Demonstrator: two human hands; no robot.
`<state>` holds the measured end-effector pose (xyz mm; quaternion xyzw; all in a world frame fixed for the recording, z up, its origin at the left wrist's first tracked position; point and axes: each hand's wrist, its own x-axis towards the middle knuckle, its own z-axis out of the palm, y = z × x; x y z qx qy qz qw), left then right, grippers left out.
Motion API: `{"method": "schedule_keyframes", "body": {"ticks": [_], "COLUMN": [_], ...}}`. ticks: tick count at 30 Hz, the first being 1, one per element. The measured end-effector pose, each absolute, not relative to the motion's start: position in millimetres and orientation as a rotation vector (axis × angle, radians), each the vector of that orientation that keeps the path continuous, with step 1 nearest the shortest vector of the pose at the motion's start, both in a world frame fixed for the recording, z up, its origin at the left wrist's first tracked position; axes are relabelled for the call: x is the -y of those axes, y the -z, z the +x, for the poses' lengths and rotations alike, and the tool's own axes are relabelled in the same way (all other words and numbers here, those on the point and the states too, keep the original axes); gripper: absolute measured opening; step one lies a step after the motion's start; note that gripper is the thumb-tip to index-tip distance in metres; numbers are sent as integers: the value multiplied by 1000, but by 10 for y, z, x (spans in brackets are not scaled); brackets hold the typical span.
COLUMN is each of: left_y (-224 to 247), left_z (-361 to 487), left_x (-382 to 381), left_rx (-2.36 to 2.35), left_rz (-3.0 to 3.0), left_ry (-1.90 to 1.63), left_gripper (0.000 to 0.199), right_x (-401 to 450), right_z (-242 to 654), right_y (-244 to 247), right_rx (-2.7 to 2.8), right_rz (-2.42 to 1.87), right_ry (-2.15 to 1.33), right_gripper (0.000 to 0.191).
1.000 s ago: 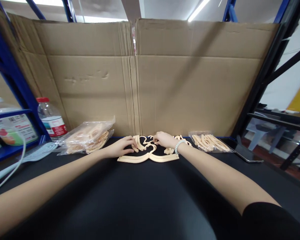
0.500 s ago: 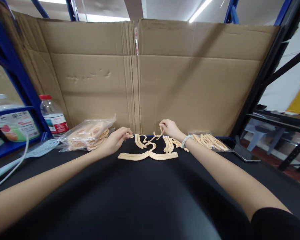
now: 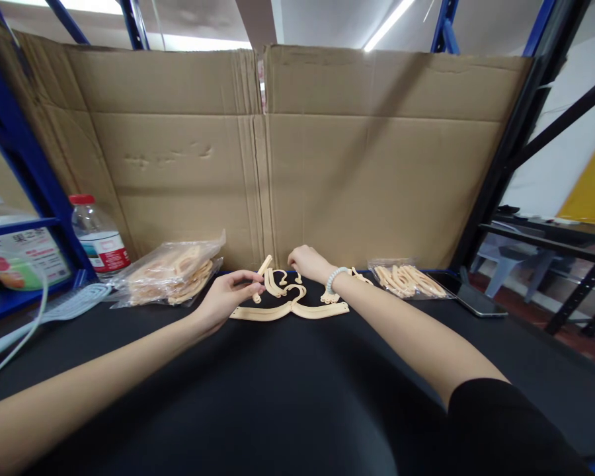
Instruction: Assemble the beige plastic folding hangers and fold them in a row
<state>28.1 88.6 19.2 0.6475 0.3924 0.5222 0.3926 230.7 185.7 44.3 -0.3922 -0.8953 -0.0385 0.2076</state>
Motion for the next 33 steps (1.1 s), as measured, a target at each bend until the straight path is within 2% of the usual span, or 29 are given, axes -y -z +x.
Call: {"method": "schedule_keyframes", "body": {"ticks": [8, 10, 15, 19, 22, 24, 29, 31, 33], "left_y": [-71, -76, -85, -57, -29, -12, 17, 20, 20], "left_z": [313, 321, 341, 378, 431, 466, 502, 496, 486], "left_x": [-894, -881, -791, -646, -523, -456, -382, -381, -388], "left_rx": [-956, -944, -907, -883, -851, -842, -865, -883, -901], "left_rz": [1307, 1249, 1183, 1159, 1182, 1205, 1290, 1311, 1329], "left_ry": [-1441, -1419, -1342, -1308, -1268, -1241, -1177, -1164, -1152], "left_gripper": [45, 42, 15, 20, 26, 30, 30, 28, 26], "right_x": [-1798, -1783, -1732, -1560, -1345, -1183, -800, -685, -603], "right_z": [2227, 2196, 2180, 2314, 2466, 2551, 2613, 2583, 2540], "right_y": [-543, -614, -774, -737, -581, -447, -142, -52, 15], "right_rx": [2751, 2724, 2506, 2281, 2124, 1877, 1421, 1314, 1261], "right_rz": [-963, -956, -930, -944, -944, -898, -815, -789, -775], "right_ry": [193, 198, 144, 24, -202, -574, -1197, -1371, -1476], "right_gripper": [23, 22, 25, 18, 20, 19, 46, 44, 32]}}
